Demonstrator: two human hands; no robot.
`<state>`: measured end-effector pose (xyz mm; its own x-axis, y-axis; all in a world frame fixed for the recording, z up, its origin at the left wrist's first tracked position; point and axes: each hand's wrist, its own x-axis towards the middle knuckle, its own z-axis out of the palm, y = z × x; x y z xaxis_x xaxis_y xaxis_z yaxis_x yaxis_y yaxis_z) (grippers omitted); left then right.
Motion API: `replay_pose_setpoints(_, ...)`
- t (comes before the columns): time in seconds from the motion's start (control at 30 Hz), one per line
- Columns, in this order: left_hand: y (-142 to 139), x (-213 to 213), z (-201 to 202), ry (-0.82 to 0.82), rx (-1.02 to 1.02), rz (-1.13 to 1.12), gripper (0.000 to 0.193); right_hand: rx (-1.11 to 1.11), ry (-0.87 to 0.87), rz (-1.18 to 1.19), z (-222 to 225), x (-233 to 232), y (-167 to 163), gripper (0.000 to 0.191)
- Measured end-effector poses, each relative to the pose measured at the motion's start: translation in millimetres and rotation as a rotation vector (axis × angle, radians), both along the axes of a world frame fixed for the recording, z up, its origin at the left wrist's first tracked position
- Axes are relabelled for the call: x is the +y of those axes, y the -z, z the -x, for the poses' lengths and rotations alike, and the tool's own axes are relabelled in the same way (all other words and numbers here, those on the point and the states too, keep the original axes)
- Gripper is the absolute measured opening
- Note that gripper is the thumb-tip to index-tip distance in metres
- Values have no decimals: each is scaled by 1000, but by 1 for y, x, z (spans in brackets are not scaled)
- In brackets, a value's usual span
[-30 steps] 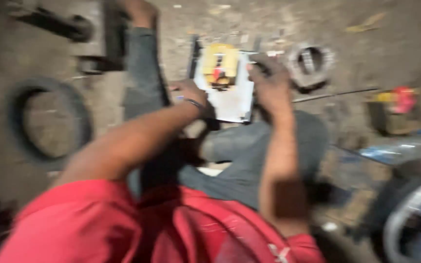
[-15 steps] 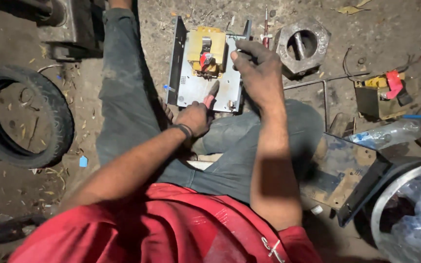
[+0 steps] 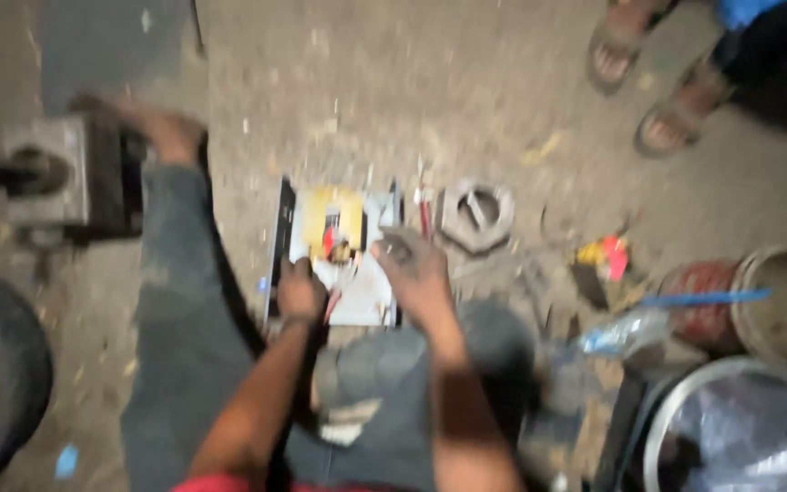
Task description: The person sits on the floor and disassembles a metal electronics enclosure. They use pliers to remove a metal bracket and a screwdriver to loosen screws, then separate the casing to reveal internal components.
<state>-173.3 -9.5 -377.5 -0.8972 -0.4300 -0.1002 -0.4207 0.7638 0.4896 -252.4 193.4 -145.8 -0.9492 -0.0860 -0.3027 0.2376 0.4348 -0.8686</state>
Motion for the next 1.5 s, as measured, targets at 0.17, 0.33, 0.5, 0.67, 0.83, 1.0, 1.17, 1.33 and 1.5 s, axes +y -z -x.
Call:
replay_pose_setpoints(0.17, -10, -6, 5, 40, 79, 21, 22, 292, 281, 363, -2, -15, -36, 48)
replay_pose_setpoints(0.33, -20, -5, 14, -2, -32, 0, 14, 384, 218, 450, -15, -20, -43, 54)
replay_pose_setpoints(0.5, -37, -1, 21, -10, 51, -19, 18, 207, 277, 457, -7, -10, -33, 57)
replay_pose_setpoints(0.67, -43, 3, 17, 83, 58, 75, 20, -198, -128, 36, -15, -16, 1, 50)
replay_pose_setpoints(0.83, -43, 24, 19, 151, 59, 80, 32, 87, -261, 105, -35, -9, 17, 43)
replay_pose_setpoints(1.0, -46, 47, 26, 117, 157, 60, 29, 81, -224, -23, -43, -4, 21, 47)
replay_pose_setpoints(1.17, -40, 49, 28, 88, 176, 54, 26, 11, -201, 59, -43, -2, 22, 55)
replay_pose_setpoints(1.33, -27, 41, 20, 75, 183, 59, 25, 1, -238, -30, -37, -3, 26, 56)
replay_pose_setpoints(1.5, -17, 42, 13, 74, 174, 57, 25, 52, -242, -34, -39, -5, 32, 57)
